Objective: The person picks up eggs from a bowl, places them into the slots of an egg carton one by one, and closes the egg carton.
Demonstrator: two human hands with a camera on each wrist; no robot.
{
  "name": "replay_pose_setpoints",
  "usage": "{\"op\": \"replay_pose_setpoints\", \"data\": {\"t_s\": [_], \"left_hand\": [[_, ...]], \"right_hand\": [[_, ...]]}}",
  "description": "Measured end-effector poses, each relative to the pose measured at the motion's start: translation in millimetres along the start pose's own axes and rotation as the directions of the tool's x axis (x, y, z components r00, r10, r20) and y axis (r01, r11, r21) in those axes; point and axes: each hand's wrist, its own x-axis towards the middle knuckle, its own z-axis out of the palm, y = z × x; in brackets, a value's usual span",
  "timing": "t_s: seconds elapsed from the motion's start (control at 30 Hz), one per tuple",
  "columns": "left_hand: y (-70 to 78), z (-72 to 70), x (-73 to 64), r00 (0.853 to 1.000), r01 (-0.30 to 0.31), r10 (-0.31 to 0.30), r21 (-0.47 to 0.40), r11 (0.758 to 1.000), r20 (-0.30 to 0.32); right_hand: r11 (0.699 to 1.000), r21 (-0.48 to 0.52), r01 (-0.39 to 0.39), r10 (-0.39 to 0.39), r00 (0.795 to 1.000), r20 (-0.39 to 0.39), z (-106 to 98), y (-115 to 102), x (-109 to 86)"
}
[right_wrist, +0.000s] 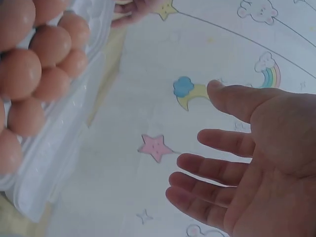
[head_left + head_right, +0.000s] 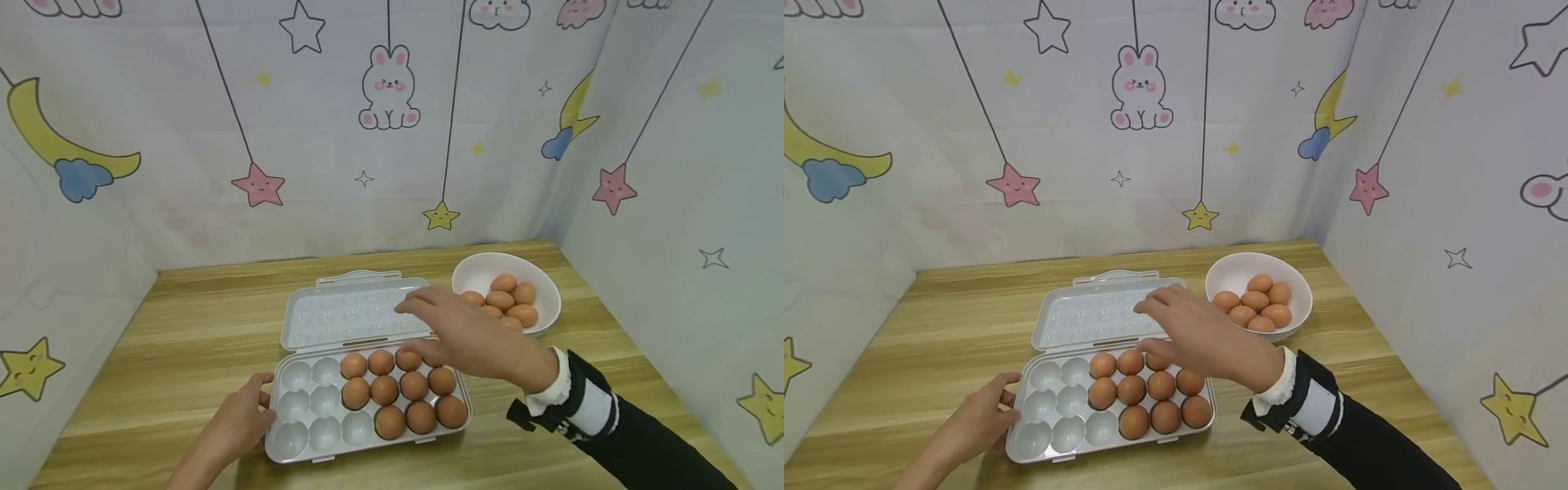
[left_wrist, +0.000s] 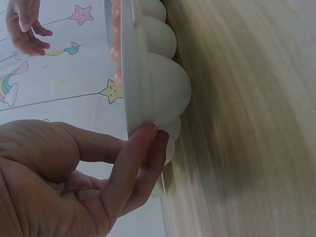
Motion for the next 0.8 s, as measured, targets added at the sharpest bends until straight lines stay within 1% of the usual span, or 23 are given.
{"op": "replay_pose_setpoints", "data": {"t_s": [0.1, 0.27, 0.37, 0.43, 0.5, 0.6, 0.7, 0.8], "left_hand": [[0.0, 0.1, 0.3, 1.0, -0.001, 0.001, 0.001, 1.0, 0.0], [0.4, -0.4, 0.7, 1.0, -0.002, 0.002, 0.011, 1.0, 0.003], [0.6, -0.8, 0.8, 1.0, -0.002, 0.002, 0.016, 1.0, 0.004], [0.7, -0.8, 1.0, 1.0, -0.004, 0.004, 0.019, 1.0, 0.005], [0.8, -0.8, 0.7, 1.0, -0.005, 0.005, 0.017, 1.0, 0.004], [1.2, -0.6, 0.7, 1.0, -0.003, 0.003, 0.008, 1.0, 0.004], [1.2, -0.6, 0.6, 1.0, -0.001, 0.001, 0.001, 1.0, 0.008], [1.2, -0.4, 1.1, 1.0, 0.0, 0.0, 0.001, 1.0, 0.013]], "right_hand": [[0.999, -0.033, -0.035, 0.035, 0.999, -0.001, -13, 8, -4.2], [0.99, -0.071, -0.123, 0.123, 0.992, -0.006, -32, 27, -9.8], [0.986, -0.08, -0.145, 0.142, 0.989, -0.031, -41, 39, -14.1], [0.986, -0.06, -0.157, 0.155, 0.987, -0.038, -47, 46, -18.0], [0.984, -0.041, -0.172, 0.17, 0.985, -0.033, -50, 53, -21.0], [0.98, -0.027, -0.199, 0.199, 0.98, -0.005, -54, 62, -24.0], [0.97, -0.021, -0.243, 0.243, 0.97, 0.022, -56, 69, -25.9], [0.962, -0.026, -0.272, 0.273, 0.962, 0.028, -56, 78, -27.7]]}}
